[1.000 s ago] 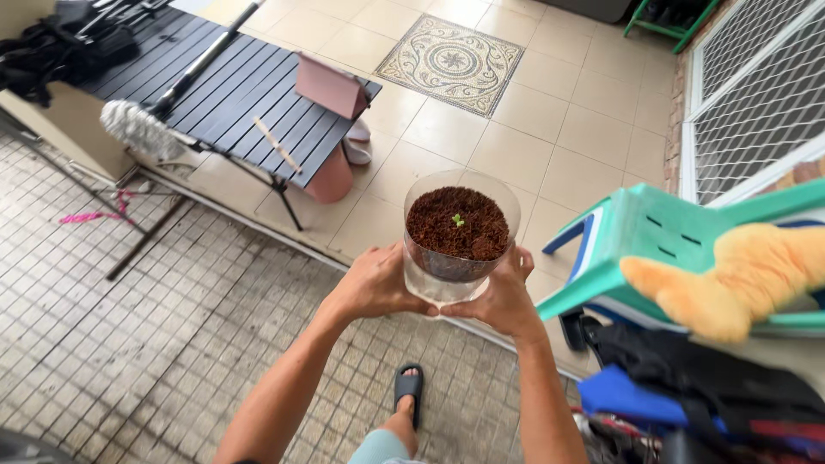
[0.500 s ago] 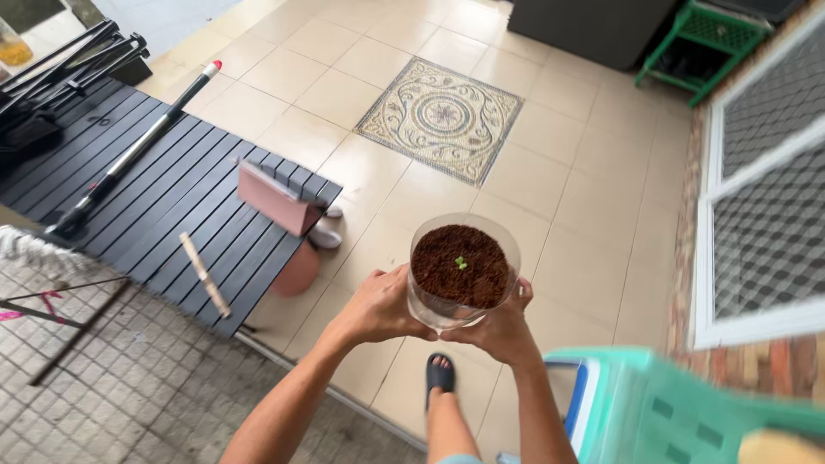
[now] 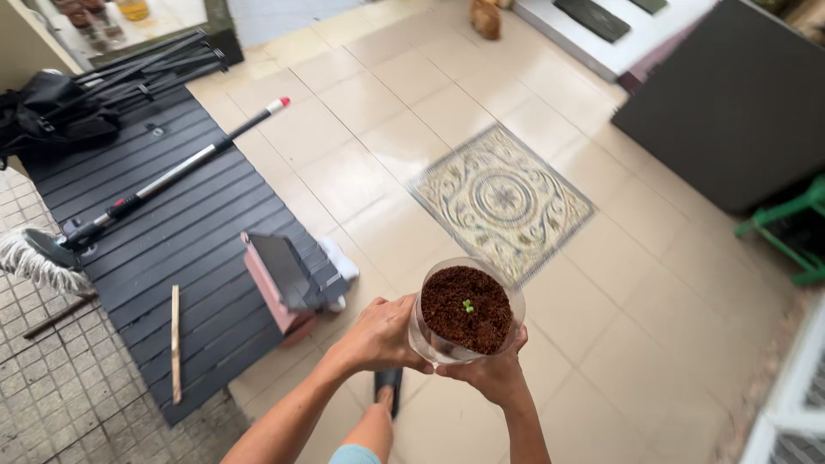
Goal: The person waters small plants in clear plastic containers using a green watering pitcher and then moves one of the containers to a different ledge outside.
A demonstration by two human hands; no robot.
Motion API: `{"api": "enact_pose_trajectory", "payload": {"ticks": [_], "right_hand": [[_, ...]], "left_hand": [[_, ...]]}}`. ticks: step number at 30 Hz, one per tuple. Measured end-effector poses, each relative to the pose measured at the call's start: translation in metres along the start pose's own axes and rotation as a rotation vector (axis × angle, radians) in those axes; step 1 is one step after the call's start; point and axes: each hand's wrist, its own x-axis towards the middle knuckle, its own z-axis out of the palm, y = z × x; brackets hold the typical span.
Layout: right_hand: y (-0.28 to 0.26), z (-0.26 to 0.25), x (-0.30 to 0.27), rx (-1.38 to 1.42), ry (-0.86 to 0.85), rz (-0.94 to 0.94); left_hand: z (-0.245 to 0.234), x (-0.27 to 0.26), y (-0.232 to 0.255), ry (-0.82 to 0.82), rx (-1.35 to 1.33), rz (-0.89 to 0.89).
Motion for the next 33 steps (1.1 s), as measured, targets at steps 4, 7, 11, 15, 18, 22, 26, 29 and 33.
{"api": "enact_pose_trajectory", "payload": {"ticks": [4,7,11,15,18,22,26,29,33], "right_hand": [[0.041,-0.005,0.121,-0.006,-0.020,-0.040],[0.056,-0.013,0.220,0.049,-0.105,-0.049],[0.070,-0.022,0.338,-0.030,-0.273,-0.060],[0.095,-0.022,0.467,0.046,-0.285,-0.201],[0.127,-0.012,0.555,0.071,-0.500,-0.031],[0.149,0.002,0.688,-0.089,-0.570,-0.249],[0.150,0.029,0.810,-0.114,-0.707,-0.314],[0.148,0.058,0.893,-0.059,-0.764,-0.404],[0.144,0.117,1.007,-0.067,-0.849,-0.434]], "left_hand": [[-0.048,0.094,-0.037,0.017,0.002,-0.137],[-0.085,0.153,-0.059,0.129,-0.039,-0.112],[-0.133,0.239,-0.096,0.177,-0.062,-0.162],[-0.178,0.325,-0.133,0.237,-0.050,-0.240],[-0.208,0.386,-0.167,0.325,-0.050,-0.274],[-0.257,0.460,-0.198,0.377,-0.109,-0.462],[-0.313,0.519,-0.236,0.479,-0.147,-0.587],[-0.353,0.556,-0.275,0.548,-0.170,-0.652],[-0.410,0.600,-0.346,0.659,-0.166,-0.672]]}}
